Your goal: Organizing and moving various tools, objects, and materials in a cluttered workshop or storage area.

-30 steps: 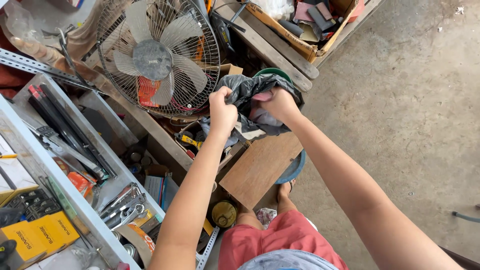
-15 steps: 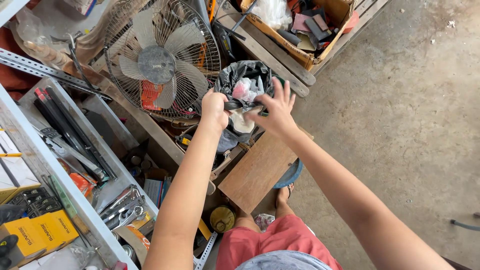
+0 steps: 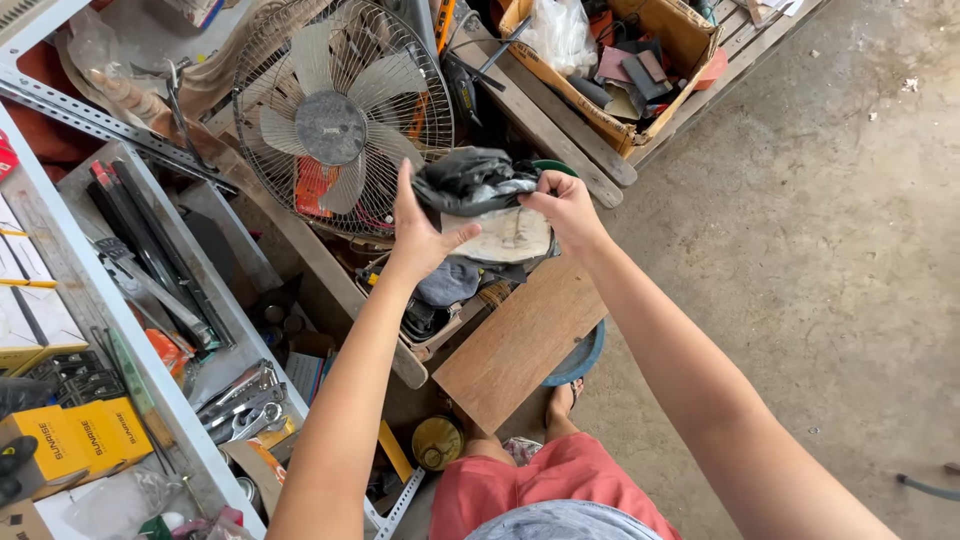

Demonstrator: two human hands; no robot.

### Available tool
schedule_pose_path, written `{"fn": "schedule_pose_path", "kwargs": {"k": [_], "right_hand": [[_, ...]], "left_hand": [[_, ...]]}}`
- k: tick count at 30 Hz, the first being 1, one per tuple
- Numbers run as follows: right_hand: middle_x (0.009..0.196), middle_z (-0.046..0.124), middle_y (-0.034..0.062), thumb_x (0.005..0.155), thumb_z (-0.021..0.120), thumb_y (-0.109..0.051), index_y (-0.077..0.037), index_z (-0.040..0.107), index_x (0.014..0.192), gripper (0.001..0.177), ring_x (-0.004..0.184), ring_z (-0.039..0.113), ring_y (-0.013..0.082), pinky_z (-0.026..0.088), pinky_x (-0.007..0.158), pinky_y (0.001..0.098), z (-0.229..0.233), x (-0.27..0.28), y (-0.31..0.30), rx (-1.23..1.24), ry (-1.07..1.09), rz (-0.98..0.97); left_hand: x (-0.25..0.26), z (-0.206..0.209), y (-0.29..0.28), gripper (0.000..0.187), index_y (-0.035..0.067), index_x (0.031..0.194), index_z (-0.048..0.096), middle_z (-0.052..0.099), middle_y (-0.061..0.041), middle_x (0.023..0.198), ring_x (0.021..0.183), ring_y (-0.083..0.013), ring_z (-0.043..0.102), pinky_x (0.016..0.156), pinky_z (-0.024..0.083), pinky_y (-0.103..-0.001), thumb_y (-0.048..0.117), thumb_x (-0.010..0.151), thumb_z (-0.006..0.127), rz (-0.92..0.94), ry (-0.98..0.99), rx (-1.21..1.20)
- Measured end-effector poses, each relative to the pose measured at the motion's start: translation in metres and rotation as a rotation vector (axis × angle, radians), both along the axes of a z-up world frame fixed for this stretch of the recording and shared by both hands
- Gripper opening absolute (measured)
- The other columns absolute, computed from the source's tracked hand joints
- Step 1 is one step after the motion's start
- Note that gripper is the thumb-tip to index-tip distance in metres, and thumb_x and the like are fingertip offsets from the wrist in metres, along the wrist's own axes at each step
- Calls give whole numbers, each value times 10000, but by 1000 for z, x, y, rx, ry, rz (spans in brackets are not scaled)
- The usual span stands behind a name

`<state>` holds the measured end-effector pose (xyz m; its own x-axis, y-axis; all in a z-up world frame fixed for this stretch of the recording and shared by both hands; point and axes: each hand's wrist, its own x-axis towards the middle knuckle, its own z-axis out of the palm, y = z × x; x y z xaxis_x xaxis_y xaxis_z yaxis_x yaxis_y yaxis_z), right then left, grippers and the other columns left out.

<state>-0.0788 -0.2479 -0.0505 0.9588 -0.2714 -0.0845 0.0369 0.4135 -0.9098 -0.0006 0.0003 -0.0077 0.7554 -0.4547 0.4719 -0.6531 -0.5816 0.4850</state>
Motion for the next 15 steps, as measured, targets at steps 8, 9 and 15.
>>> {"fn": "schedule_pose_path", "kwargs": {"k": [8,9,15], "right_hand": [[1060,597,77,908,668,-17,-86,458,1142,322,984,614,154,490,830,287,-7,-19,21,-322,38,-31],[1169,600,142,932,647,-71,-60,425,1299,430,1091,625,212,504,950,330,-1,-28,26,-676,25,-149],[1125,637,119,730,660,-670,-34,623,1143,759,1071,618,356,480,926,486,55,-43,33,-1758,-490,-220]], "left_hand": [[2,-97,-40,544,-9,1105,730,664,-201,989,913,-245,601,843,490,-390,517,968,698,125,786,-307],[1,-121,-37,525,-54,990,702,613,-227,873,822,-271,536,773,446,-409,467,1022,652,211,930,-437],[-1,-124,-46,435,20,1137,677,711,-82,1131,1027,-157,643,895,512,-294,416,963,720,175,1154,-764]]}}
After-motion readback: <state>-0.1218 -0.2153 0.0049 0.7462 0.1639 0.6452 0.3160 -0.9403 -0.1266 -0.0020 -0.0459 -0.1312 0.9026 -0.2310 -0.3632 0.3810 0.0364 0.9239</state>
